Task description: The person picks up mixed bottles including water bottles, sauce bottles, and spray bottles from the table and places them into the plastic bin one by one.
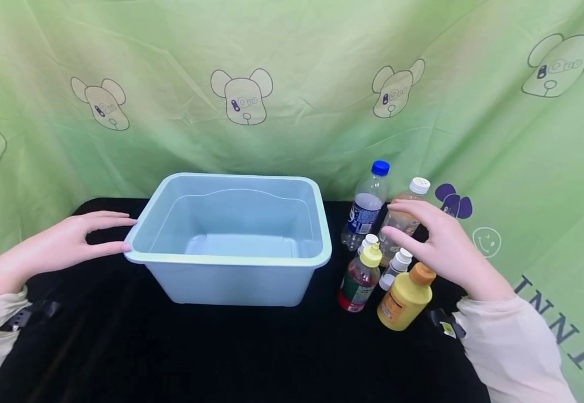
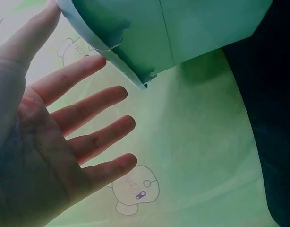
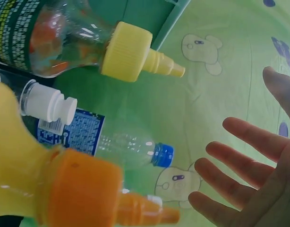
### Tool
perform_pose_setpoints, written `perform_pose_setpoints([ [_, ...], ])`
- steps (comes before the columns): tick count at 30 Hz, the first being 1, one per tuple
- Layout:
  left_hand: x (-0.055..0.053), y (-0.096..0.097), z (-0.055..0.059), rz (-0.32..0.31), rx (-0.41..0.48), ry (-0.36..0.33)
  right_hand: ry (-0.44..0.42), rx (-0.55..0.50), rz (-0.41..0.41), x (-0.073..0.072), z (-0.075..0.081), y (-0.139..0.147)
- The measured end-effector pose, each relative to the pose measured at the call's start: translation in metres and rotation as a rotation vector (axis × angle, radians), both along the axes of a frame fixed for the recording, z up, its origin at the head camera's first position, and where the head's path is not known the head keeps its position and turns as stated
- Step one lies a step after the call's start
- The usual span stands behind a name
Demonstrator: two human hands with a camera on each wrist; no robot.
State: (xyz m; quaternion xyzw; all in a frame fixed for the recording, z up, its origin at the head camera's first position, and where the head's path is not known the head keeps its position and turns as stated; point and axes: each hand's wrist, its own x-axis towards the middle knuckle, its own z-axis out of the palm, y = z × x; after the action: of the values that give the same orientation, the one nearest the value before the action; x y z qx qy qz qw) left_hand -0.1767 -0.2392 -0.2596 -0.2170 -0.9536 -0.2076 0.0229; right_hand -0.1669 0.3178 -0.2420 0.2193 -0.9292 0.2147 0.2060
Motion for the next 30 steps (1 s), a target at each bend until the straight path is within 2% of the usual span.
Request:
perform_pose_setpoints([
  [4,0.000,-0.001,-0.001,-0.001,0.006,0.003,-0.028,-0.012,-0.042,0.004,-0.005,0.007],
  [13,0.000,-0.001,-0.002,-0.005,0.005,0.016,0.004,-0.049,-0.063,0.011,-0.014,0.018],
  [23,0.000,0.000,-0.001,-0.001,0.004,0.015,-0.047,-0.139,-0.064,0.015,-0.025,0.032],
  [30,0.001,0.000,0.000,-0.004,0.018,0.015,-0.081,-0.158,-0.122,0.017,-0.031,0.035],
])
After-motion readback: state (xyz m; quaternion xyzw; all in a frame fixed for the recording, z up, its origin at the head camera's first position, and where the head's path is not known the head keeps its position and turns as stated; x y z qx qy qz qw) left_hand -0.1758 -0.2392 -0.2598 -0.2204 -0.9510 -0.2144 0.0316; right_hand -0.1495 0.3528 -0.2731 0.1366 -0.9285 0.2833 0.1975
